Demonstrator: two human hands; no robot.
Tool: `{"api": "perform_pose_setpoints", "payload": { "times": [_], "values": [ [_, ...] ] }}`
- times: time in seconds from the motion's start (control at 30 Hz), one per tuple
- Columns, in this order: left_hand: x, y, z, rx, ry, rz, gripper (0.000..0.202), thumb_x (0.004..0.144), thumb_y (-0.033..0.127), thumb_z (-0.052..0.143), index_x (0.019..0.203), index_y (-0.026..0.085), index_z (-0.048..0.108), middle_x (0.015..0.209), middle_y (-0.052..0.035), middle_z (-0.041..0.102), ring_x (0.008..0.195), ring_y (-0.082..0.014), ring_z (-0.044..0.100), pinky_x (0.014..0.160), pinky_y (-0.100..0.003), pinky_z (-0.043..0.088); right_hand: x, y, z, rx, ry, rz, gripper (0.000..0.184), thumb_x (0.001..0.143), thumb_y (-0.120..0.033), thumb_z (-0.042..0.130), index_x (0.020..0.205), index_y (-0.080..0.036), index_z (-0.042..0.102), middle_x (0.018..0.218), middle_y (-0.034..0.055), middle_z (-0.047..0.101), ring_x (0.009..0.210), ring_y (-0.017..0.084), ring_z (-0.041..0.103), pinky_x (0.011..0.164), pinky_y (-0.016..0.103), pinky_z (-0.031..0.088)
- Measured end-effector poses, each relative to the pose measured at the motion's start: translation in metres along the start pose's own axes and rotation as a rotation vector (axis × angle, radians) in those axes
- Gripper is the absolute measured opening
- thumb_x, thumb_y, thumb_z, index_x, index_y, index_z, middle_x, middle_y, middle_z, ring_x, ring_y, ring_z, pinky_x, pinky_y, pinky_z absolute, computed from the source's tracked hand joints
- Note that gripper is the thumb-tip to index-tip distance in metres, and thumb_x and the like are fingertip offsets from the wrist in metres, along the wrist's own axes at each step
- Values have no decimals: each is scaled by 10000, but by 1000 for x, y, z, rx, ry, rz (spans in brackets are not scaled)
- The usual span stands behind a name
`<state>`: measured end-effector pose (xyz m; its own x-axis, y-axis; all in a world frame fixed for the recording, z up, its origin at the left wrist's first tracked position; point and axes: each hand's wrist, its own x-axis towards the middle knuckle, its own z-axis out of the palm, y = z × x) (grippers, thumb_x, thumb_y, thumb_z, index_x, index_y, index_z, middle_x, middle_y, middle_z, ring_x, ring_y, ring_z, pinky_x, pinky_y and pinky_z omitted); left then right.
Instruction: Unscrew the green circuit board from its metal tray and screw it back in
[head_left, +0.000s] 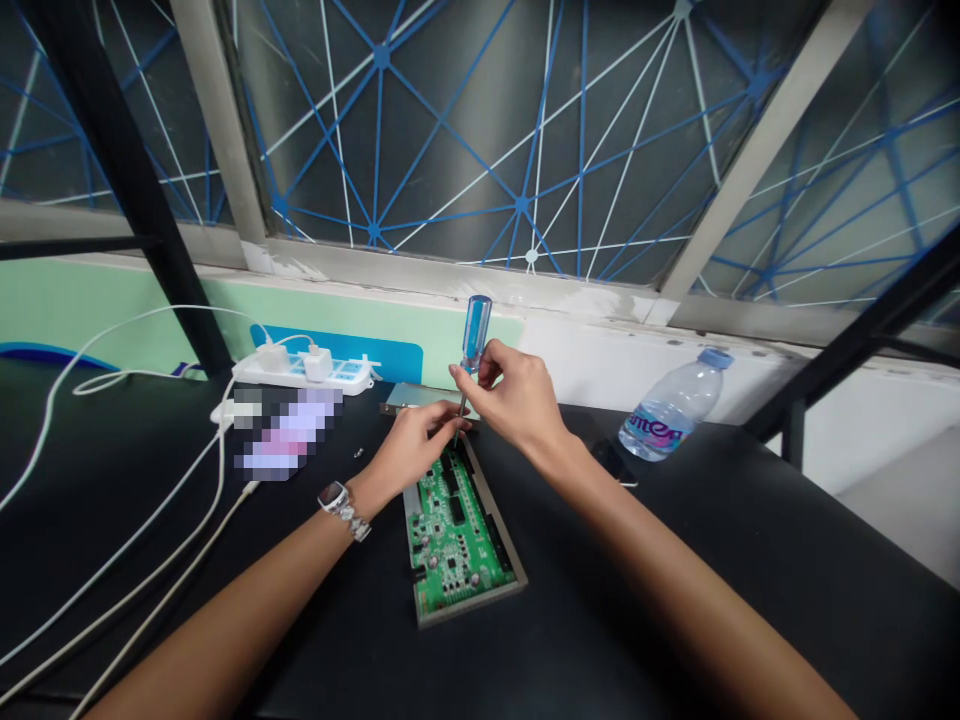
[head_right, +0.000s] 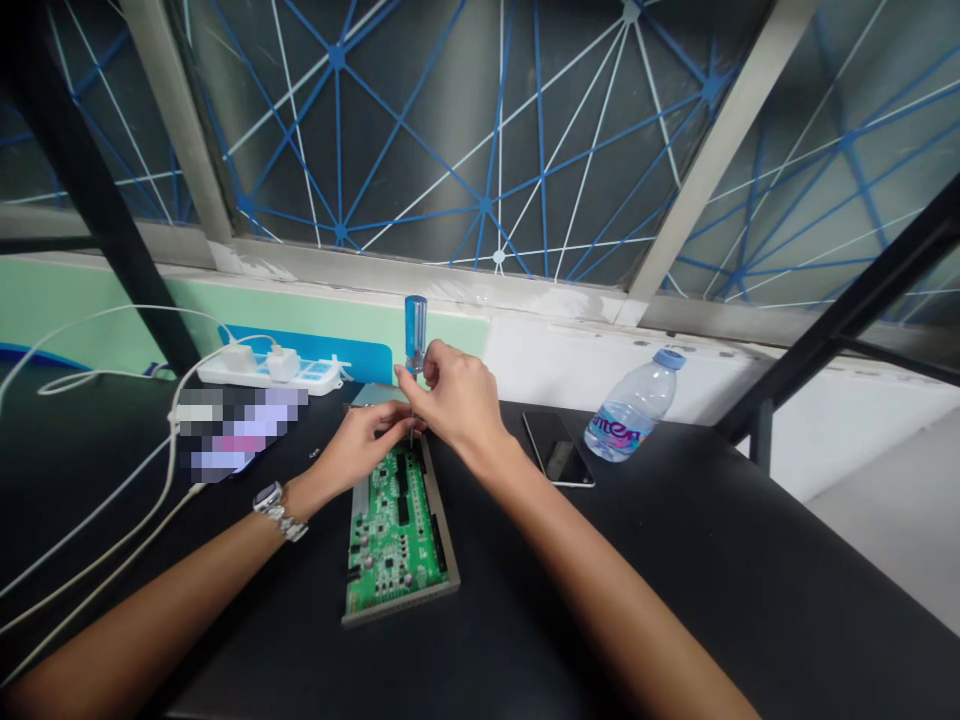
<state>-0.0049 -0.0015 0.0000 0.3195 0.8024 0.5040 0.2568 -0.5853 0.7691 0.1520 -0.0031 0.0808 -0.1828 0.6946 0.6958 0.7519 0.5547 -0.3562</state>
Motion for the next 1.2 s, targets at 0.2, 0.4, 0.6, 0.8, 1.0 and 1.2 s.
{"api": "perform_pose_setpoints", "payload": {
  "times": [0.2,0.4,0.6,0.8,1.0,1.2],
  "values": [
    [0,1,-1,-22,6,-5,187,920,269,570,1023,172,692,977,-69,748,925,-216,707,826,-332,552,3,4,-4,142,-122,7,225,854,-375,589,750,-201,491,733,-2,641,562,118,543,577,264,372],
    [0,0,-2,-31,31,-18,176,914,273,576,970,165,704,944,-64,750,887,-212,709,791,-322,561,5,10,-7,311,-233,35,232,820,-399,640,814,-182,560,783,17,666,621,128,580,611,266,424],
    [1,6,-2,-72,51,-44,148,890,257,603,935,156,702,863,-46,749,805,-191,707,716,-288,561,4,19,0,470,-436,106,166,807,-309,641,765,-148,639,701,42,677,637,157,629,609,280,483],
    [0,8,-1,-37,53,-67,152,891,275,603,923,160,697,885,-55,752,814,-198,709,738,-295,553,4,20,-1,529,-486,163,108,808,-262,635,782,-158,623,684,19,668,627,163,672,598,271,504],
    [3,1,3,-38,40,-52,168,892,291,602,960,163,687,900,-59,754,843,-213,714,781,-307,545,3,20,-2,609,-520,194,90,815,-240,624,797,-155,603,691,5,644,566,139,652,549,250,500],
    [8,-6,7,-11,53,-37,182,885,322,612,889,154,681,882,-69,756,833,-227,713,768,-316,542,1,17,0,661,-545,249,77,810,-214,631,844,-151,606,663,2,635,558,135,642,518,241,496]
  ]
}}
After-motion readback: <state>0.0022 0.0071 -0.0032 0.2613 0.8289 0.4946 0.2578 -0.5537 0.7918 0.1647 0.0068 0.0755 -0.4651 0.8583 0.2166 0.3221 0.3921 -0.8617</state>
